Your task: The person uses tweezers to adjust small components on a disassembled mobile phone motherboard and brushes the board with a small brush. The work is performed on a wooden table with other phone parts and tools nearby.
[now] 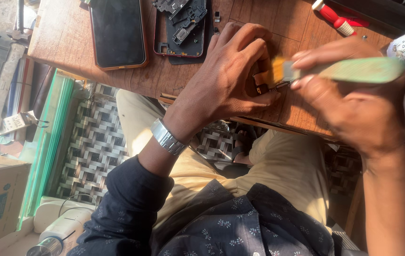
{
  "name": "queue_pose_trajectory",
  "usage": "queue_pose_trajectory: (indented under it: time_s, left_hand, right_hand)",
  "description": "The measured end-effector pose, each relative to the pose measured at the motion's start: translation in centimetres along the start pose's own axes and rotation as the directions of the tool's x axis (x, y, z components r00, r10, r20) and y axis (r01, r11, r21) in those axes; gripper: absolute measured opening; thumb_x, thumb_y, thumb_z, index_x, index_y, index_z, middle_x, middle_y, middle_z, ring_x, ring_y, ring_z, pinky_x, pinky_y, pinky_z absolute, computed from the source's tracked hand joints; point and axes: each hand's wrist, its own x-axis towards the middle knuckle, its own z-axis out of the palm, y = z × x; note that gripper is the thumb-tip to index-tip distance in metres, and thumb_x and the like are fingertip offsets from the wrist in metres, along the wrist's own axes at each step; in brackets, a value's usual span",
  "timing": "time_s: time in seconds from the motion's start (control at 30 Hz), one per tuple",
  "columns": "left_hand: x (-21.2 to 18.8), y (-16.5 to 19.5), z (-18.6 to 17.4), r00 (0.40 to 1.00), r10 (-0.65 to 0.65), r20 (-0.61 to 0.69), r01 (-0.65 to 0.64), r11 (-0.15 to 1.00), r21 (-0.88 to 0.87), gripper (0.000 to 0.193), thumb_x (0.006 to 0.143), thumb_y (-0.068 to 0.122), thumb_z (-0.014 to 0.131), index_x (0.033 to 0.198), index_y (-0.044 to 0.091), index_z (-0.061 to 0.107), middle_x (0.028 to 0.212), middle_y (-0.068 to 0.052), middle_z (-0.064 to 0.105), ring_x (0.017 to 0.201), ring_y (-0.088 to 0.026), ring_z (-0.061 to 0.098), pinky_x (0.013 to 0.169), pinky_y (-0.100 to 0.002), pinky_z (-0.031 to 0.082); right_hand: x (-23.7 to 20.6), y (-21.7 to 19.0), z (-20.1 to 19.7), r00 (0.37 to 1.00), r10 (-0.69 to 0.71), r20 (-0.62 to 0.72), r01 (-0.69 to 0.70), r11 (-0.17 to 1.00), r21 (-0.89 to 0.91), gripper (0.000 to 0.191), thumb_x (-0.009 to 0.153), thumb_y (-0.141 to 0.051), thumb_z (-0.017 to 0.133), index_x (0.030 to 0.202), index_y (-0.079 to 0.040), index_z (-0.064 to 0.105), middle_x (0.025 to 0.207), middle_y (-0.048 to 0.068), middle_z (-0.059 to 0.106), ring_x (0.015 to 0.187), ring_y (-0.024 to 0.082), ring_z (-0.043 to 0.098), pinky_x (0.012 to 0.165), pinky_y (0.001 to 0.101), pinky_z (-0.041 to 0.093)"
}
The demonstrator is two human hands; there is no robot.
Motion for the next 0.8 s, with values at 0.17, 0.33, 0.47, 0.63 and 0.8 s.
queue_pose_trajectory:
  time_s: [0.17,0.33,0.47,0.63,0.8]
  left_hand:
    - [0.1,-0.1,0.1,0.996,-0.051,0.073,0.05,0.999,0.022,0.069,0.082,0.046,0.094,0.124,0.005,0.057,0.144,-0.012,0.048,0.135,-0.033,0.045,0.116,-0.05,0.044]
    - [0.2,0.2,-0.2,0.999,-0.032,0.025,0.031,0.998,0.055,0.084,0.085,0.047,0.093,0.14,-0.003,0.052,0.149,-0.015,0.044,0.139,-0.035,0.041,0.119,-0.05,0.043]
    - [0.3,0.2,-0.1,0.989,-0.098,0.11,0.096,0.995,0.024,0.073,0.08,0.046,0.093,0.125,0.002,0.057,0.144,-0.013,0.048,0.135,-0.034,0.044,0.118,-0.05,0.042]
    - [0.5,0.5,0.1,1.0,-0.021,0.023,0.021,1.0,0.005,0.08,0.083,0.042,0.093,0.137,-0.002,0.054,0.147,-0.015,0.043,0.139,-0.036,0.04,0.12,-0.05,0.04]
    - [1.2,1.5,0.1,0.99,-0.094,0.102,0.089,0.995,0.052,0.057,0.085,0.041,0.089,0.121,0.003,0.064,0.14,-0.012,0.052,0.133,-0.033,0.046,0.118,-0.049,0.043]
  right_hand:
    - [-0.1,0.1,0.3,0.986,-0.147,0.084,0.161,0.965,-0.208,0.012,0.094,0.006,0.071,0.105,0.001,0.071,0.106,0.017,0.074,0.098,0.024,0.074,0.089,0.033,0.063]
    - [-0.7,0.4,-0.1,0.99,-0.127,0.065,0.136,0.977,-0.162,0.016,0.09,0.007,0.071,0.105,0.001,0.071,0.108,0.016,0.073,0.103,0.023,0.074,0.09,0.0311,0.061]
    - [-1.3,1.3,-0.8,0.991,-0.132,-0.006,0.126,0.96,-0.251,0.009,0.101,0.009,0.071,0.107,0.004,0.069,0.109,0.017,0.072,0.101,0.022,0.073,0.092,0.0301,0.062]
    - [-2.8,2.6,-2.1,0.991,0.054,-0.122,-0.043,0.995,0.088,0.01,0.111,0.007,0.06,0.118,0.0,0.061,0.122,0.009,0.067,0.104,0.013,0.071,0.101,0.0247,0.063]
    - [-4.5,3.6,-3.1,0.959,0.196,-0.204,-0.176,0.978,0.112,0.005,0.123,0.0,0.059,0.127,0.0,0.059,0.115,0.01,0.07,0.098,0.013,0.066,0.097,0.0229,0.056]
